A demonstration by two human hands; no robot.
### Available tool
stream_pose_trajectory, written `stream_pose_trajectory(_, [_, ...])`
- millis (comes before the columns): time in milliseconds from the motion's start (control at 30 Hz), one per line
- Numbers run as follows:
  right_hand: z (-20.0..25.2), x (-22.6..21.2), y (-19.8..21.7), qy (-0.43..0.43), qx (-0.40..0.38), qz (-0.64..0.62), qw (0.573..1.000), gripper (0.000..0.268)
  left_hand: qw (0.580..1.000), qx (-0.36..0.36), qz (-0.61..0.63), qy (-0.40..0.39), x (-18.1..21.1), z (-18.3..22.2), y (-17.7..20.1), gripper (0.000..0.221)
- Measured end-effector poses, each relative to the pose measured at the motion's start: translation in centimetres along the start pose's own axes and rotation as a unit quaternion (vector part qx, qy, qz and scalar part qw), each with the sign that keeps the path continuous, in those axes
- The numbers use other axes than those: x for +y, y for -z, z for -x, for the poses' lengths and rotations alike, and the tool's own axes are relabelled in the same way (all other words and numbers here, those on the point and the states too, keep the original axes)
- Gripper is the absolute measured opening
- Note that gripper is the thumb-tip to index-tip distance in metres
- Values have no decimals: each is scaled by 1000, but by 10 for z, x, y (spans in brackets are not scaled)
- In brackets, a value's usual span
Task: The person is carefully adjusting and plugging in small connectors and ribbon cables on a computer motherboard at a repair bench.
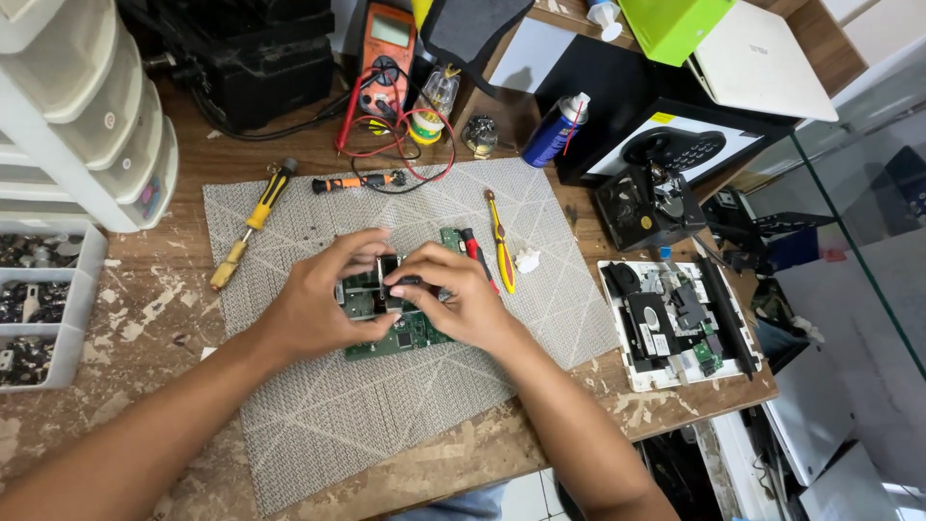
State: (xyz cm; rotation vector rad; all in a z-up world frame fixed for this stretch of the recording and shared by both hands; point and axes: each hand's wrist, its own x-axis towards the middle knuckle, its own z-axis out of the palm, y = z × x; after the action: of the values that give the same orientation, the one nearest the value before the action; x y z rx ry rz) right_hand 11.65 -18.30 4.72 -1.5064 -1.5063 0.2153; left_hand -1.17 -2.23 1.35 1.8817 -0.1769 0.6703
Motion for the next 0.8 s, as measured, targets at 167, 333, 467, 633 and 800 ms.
stream_pose_trajectory(167, [2, 5, -1, 2, 10, 11, 1000, 9, 1000, 2, 5, 1, -6, 1, -1, 91])
stream_pose_trajectory(333, [3, 3, 2, -5, -15, -34, 999, 9, 1000, 14, -13, 10, -9, 2, -1, 91])
stream_pose_trajectory(467, [8, 14, 1, -21, -14, -82, 996, 8, 999, 35, -19, 8, -7, 1, 0, 90])
stream_pose_trajectory(633, [6, 16, 6, -10, 31, -110, 993, 7, 999, 50, -22, 1, -8, 0, 2, 87])
stream_pose_trajectory(800, [10, 17, -3, -20, -1, -73, 997, 11, 999, 31, -24, -4, -10, 2, -1, 90])
